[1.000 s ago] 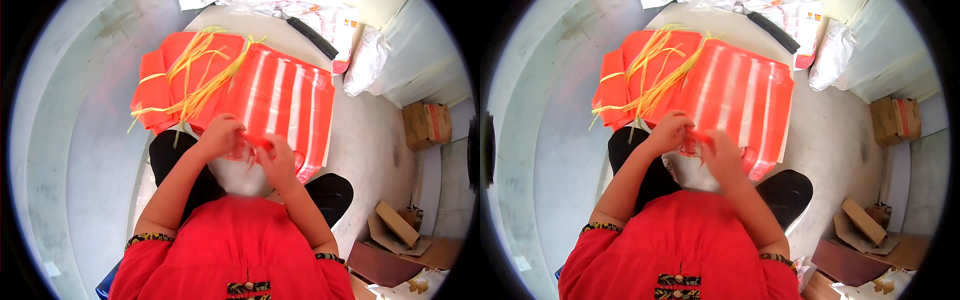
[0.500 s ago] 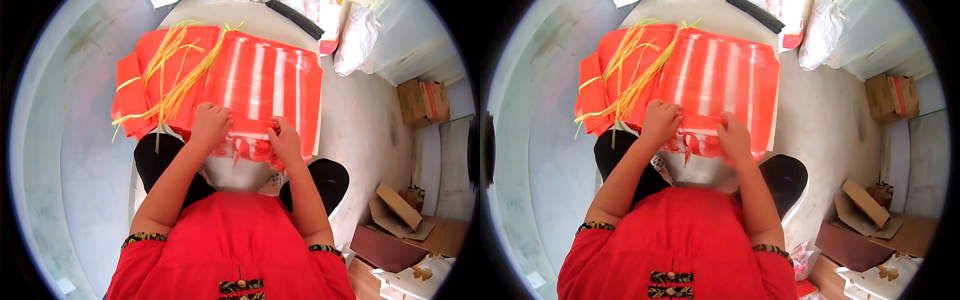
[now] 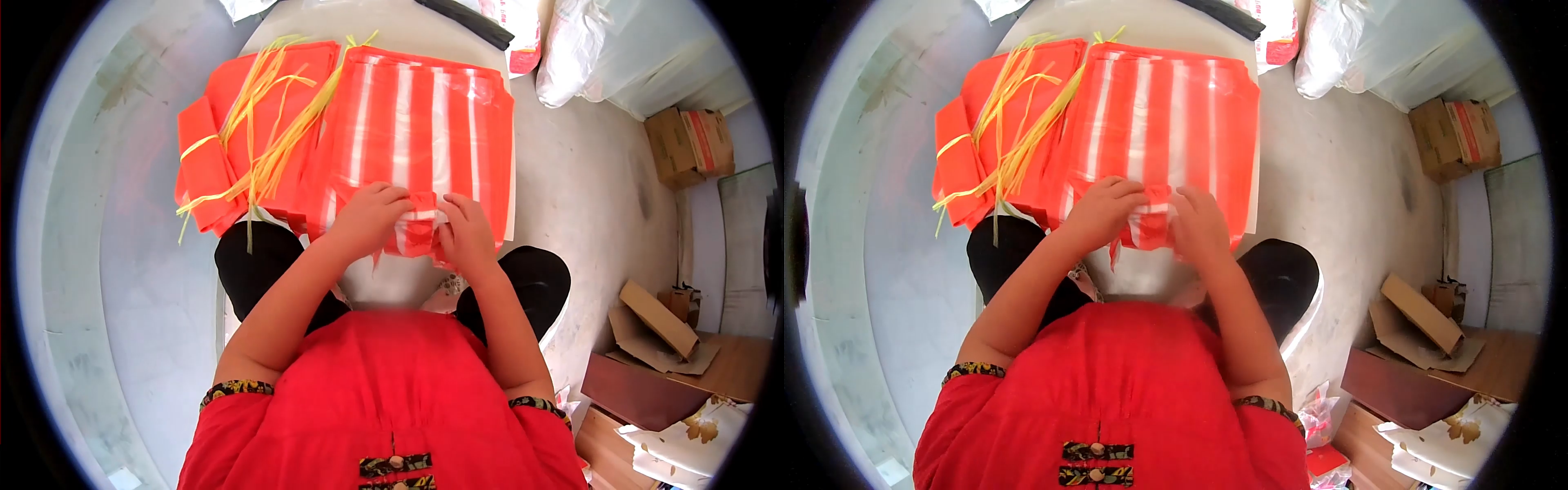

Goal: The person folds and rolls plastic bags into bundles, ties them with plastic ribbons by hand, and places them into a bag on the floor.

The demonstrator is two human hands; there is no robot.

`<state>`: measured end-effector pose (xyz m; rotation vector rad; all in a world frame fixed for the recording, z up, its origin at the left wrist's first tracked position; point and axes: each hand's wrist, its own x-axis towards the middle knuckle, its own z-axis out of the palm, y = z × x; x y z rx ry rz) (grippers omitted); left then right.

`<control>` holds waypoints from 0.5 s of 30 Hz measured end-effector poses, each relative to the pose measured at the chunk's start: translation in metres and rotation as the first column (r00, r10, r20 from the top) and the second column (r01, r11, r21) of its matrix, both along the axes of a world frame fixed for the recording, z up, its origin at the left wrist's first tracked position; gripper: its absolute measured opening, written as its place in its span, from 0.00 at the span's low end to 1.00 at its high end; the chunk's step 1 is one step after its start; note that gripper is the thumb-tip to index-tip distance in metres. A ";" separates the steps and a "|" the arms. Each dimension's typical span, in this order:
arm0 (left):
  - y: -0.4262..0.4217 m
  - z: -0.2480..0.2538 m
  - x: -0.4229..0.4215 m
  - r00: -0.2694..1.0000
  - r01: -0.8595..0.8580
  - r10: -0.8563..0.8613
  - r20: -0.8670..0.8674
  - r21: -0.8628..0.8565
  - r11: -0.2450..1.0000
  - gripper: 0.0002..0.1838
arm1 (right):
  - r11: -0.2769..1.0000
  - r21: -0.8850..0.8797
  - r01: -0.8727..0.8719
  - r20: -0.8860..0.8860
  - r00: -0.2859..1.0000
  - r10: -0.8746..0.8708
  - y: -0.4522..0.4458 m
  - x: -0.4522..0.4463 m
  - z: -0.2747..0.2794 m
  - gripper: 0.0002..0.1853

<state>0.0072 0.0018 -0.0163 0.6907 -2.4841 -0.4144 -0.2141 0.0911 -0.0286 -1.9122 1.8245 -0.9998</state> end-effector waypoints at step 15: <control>0.019 0.024 0.004 0.997 0.001 -0.010 0.073 0.130 0.991 0.26 | 0.957 -0.254 -0.143 -0.036 0.990 0.139 0.021 0.019 0.005 0.09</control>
